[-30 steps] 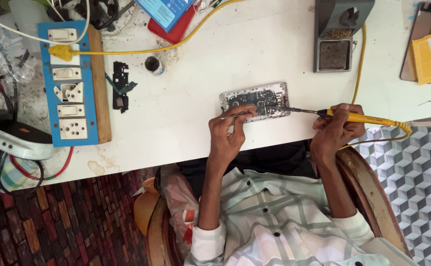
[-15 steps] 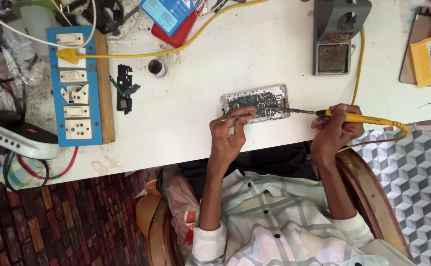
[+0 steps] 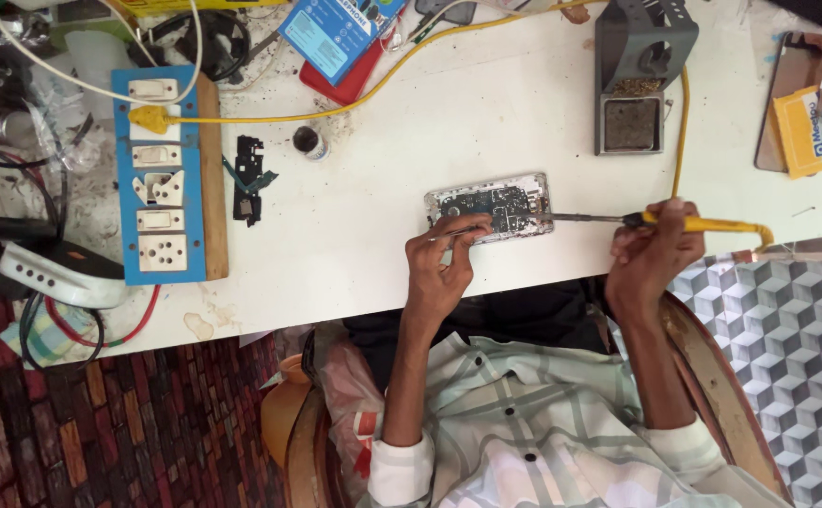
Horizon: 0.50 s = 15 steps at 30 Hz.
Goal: The person uses a soldering iron and tweezers to work on a small circuit board placed on a white workbench. They repeatedly heat and adjust components on the board while holding it steady with the other hand.
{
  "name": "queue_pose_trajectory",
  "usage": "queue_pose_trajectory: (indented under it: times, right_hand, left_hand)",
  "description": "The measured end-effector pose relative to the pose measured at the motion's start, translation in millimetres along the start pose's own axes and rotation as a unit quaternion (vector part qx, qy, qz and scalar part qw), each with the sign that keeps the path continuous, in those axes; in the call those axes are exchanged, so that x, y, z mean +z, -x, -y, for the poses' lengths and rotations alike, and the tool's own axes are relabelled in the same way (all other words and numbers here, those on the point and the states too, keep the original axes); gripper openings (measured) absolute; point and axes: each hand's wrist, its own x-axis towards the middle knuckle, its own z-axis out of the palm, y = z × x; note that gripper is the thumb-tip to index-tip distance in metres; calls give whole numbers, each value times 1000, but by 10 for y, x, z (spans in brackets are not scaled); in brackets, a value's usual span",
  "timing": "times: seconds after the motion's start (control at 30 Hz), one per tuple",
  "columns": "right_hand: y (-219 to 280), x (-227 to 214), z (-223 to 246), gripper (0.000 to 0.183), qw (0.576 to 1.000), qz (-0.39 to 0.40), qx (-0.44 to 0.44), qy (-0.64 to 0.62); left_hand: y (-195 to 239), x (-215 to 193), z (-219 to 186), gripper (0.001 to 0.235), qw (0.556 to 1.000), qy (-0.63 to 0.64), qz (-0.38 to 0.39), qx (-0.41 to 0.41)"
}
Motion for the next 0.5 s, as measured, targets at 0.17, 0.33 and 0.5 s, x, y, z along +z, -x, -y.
queue_pose_trajectory:
  times: [0.17, 0.33, 0.5]
  right_hand:
    - [-190, 51, 158, 18, 994, 64, 19, 84]
    - [-208, 142, 92, 19, 998, 45, 34, 16]
    - [-90, 125, -44, 31, 1000, 16, -2, -21]
  left_hand:
    - [5, 3, -20, 20, 1000, 2, -4, 13]
    - [-26, 4, -58, 20, 1000, -3, -5, 26]
    - [-17, 7, -80, 23, 1000, -20, -7, 3]
